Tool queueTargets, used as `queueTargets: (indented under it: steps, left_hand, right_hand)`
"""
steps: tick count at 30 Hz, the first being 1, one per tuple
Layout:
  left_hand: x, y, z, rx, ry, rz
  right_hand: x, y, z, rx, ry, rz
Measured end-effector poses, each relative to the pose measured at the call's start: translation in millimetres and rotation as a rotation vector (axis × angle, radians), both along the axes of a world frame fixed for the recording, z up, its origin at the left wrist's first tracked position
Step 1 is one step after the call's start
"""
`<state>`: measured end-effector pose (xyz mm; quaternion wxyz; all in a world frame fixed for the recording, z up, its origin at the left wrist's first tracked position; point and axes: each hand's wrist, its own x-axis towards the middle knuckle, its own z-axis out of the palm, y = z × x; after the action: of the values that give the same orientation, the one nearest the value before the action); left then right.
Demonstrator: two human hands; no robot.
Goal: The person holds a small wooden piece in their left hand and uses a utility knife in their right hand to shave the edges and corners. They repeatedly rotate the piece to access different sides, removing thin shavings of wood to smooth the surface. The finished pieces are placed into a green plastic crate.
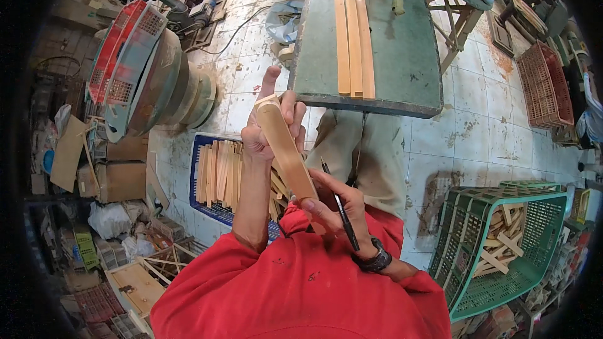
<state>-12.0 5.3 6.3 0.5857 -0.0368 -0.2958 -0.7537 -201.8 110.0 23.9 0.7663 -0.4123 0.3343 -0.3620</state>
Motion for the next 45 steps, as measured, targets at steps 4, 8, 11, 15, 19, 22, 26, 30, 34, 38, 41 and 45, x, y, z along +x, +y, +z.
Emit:
queueTargets:
  steps: [4, 8, 11, 15, 19, 22, 26, 30, 34, 38, 41, 45]
  left_hand:
    - [0, 1, -1, 0.027, -0.025, -0.006]
    - [5, 1, 1, -0.005, -0.136, 0.002]
    - [-3, 10, 24, 0.093, -0.231, 0.047]
    - [-11, 36, 38, 0.201, -0.686, 0.331]
    - [-26, 53, 56, 0.286, -0.951, 0.492]
    - [-29, 56, 60, 0.339, -0.953, 0.524]
    - [-27, 58, 59, 0.332, -0.948, 0.537]
    - [-27, 61, 60, 0.313, -0.904, 0.545]
    - [-29, 64, 71, 0.279, -0.879, 0.514]
    - [-33, 69, 76, 0.276, -0.839, 0.510]
    - [-35, 69, 79, 0.237, -0.851, 0.499]
    - [-40, 67, 79, 0.231, -0.838, 0.479]
  right_hand:
    - [0, 0, -1, 0.000, -0.010, -0.010]
    - [0, 2, -3, -0.011, 0.019, -0.019]
    - [2, 0, 5, 0.029, -0.052, -0.060]
    - [0, -3, 6, 0.016, 0.004, -0.086]
    - [0, -4, 4, 0.033, -0.029, -0.110]
    - [1, -4, 3, 0.024, -0.042, -0.122]
    - [2, -2, 3, 0.003, -0.006, -0.118]
    - [-3, -4, -5, -0.069, 0.012, -0.058]
    - [-13, -18, -13, -0.215, -0.008, -0.233]
    - [-26, -59, 21, -0.461, 0.052, -0.388]
    - [-37, -84, 47, -0.800, 0.045, -0.307]
    - [-19, -102, 74, -0.894, 0.048, -0.411]
